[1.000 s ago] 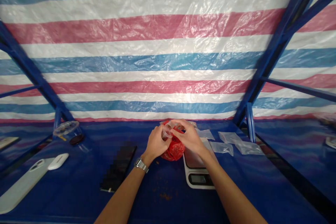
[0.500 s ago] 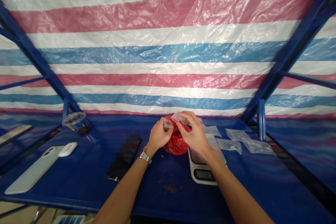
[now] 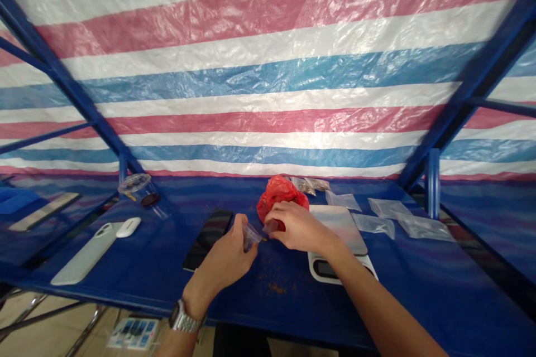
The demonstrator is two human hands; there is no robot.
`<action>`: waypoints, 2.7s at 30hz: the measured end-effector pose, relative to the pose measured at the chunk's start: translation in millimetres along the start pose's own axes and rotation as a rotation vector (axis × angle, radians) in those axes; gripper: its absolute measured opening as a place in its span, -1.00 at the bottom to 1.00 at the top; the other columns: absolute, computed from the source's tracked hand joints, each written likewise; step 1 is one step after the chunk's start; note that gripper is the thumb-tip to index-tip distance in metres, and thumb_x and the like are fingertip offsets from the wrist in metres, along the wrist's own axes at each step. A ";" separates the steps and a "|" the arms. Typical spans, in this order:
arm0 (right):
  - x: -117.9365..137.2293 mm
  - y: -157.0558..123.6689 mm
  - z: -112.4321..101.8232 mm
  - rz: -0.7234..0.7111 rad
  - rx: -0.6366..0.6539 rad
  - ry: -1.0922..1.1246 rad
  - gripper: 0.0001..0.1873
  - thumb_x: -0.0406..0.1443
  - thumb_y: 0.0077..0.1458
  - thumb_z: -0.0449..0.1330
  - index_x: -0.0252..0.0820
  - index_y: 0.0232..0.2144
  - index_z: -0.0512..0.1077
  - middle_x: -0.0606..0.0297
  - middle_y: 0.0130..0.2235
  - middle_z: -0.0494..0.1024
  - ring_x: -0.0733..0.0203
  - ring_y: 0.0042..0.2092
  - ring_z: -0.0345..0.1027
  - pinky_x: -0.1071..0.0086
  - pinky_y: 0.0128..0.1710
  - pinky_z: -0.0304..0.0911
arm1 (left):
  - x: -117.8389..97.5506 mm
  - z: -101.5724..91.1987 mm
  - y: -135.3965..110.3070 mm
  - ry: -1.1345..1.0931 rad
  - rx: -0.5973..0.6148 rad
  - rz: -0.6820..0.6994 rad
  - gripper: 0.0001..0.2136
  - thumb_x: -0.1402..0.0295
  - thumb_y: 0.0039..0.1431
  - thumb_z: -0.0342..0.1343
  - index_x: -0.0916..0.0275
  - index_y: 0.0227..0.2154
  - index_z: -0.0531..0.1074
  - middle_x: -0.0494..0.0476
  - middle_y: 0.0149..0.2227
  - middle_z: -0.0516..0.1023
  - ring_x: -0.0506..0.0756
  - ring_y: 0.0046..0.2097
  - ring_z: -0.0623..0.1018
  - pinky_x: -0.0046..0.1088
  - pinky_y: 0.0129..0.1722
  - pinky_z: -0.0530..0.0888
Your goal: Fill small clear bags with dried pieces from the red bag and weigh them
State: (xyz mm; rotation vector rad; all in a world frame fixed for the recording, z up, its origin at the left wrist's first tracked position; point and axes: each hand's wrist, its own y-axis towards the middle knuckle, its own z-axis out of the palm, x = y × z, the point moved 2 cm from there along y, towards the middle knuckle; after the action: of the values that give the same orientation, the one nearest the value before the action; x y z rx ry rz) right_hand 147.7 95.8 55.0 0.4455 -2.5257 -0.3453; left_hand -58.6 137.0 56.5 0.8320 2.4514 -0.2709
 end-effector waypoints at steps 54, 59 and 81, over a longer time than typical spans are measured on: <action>-68.7 -10.0 -41.0 0.230 -0.466 0.336 -0.64 -0.15 0.29 0.19 -0.16 0.06 0.51 0.17 -0.09 0.67 0.13 -0.14 0.52 0.26 -0.12 0.36 | -48.0 38.5 131.5 -1.247 -0.136 0.273 -0.48 0.04 0.23 0.26 0.23 0.14 0.43 0.34 0.19 0.57 0.27 0.17 0.60 -0.12 0.25 0.46; -68.2 -9.1 -44.3 0.278 -0.507 0.390 -0.60 -0.19 0.17 0.30 -0.16 0.04 0.48 0.18 -0.07 0.65 0.11 -0.07 0.53 0.22 -0.02 0.38 | -59.3 61.4 144.2 -1.317 0.031 0.314 -0.51 0.07 0.26 0.24 0.23 0.14 0.41 0.36 0.25 0.51 0.28 0.19 0.58 -0.14 0.22 0.49; -75.8 -63.0 -96.2 0.322 -0.387 -0.055 -0.79 -0.15 0.30 0.20 -0.14 -0.28 0.54 0.21 -0.23 0.64 0.06 -0.15 0.47 0.16 0.00 0.25 | -19.0 34.6 138.8 0.094 -0.321 0.485 -0.53 0.57 0.19 0.01 0.19 0.16 0.42 0.25 0.14 0.47 0.25 0.19 0.45 -0.07 0.29 0.39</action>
State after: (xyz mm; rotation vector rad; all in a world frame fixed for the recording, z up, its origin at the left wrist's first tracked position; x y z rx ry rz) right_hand 276.6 52.8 77.0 -0.1203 -2.4477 -0.7067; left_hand 53.7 225.1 35.3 1.2681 2.2018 0.3352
